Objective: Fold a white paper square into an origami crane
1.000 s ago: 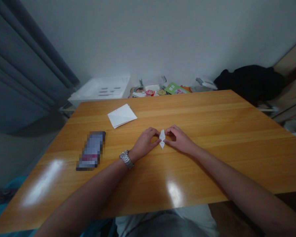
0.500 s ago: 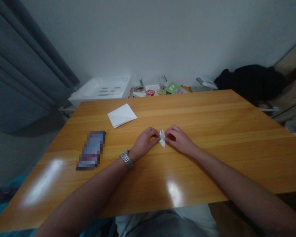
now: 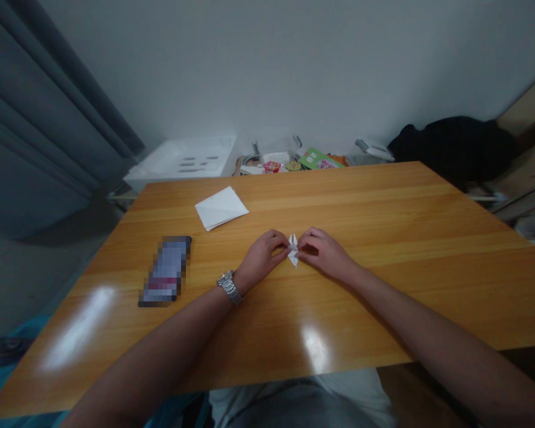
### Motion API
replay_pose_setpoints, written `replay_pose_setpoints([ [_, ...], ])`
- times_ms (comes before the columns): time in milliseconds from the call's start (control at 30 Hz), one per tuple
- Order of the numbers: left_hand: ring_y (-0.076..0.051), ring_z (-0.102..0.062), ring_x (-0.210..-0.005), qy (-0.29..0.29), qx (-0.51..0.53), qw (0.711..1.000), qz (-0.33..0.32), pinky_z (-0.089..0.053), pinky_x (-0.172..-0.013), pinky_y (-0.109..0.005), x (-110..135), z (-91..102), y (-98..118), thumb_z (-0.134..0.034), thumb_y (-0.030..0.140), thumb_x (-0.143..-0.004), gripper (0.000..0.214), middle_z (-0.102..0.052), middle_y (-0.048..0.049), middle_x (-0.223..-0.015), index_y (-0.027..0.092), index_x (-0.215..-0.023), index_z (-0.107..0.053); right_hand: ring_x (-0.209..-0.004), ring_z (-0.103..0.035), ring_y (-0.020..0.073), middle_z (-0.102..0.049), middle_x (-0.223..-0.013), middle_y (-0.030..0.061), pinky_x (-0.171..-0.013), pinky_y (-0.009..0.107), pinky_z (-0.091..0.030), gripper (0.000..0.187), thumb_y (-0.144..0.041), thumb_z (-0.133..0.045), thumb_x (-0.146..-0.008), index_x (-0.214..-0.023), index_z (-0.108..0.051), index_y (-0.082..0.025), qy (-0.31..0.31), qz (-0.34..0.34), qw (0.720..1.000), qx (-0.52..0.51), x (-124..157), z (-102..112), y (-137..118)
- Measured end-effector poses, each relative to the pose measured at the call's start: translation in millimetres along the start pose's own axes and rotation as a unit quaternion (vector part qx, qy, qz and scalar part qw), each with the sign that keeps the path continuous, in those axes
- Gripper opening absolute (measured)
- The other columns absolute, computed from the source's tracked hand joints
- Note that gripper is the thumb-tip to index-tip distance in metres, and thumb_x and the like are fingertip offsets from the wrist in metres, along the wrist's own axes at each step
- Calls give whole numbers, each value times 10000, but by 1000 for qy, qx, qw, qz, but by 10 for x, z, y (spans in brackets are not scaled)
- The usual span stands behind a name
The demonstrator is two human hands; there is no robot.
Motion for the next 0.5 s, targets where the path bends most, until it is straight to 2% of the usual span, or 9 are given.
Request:
replay_pose_setpoints([
  [267,-186,-614,-956,-14,-29,999,-31,-505,-878,-322,11,-11,20,-613,291,-945,108,-636,-55,-1021,196,-962,-663,-937,-594,216,-629,-972,64,-833,362,-486,88,-298,-640,-936,-896,-679,-229,-24,33,999,8,11,10,-32],
  [500,-206,-611,-1043,-67,-93,990,-83,-501,-955,-353,26,11,77,-558,272,-973,150,-649,-79,-1139,209,-1032,-681,-950,-593,228,-651,-1004,78,-849,380,-483,109,-306,-625,-945,-956,-712,-241,-37,70,996,48,20,18,-35],
])
Point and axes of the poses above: each hand's wrist, its own x-axis away from the middle knuckle, its own z-axis out of the back of the hand, y = z × x, the point moved 3 cm from there along -x, towards the middle knuckle
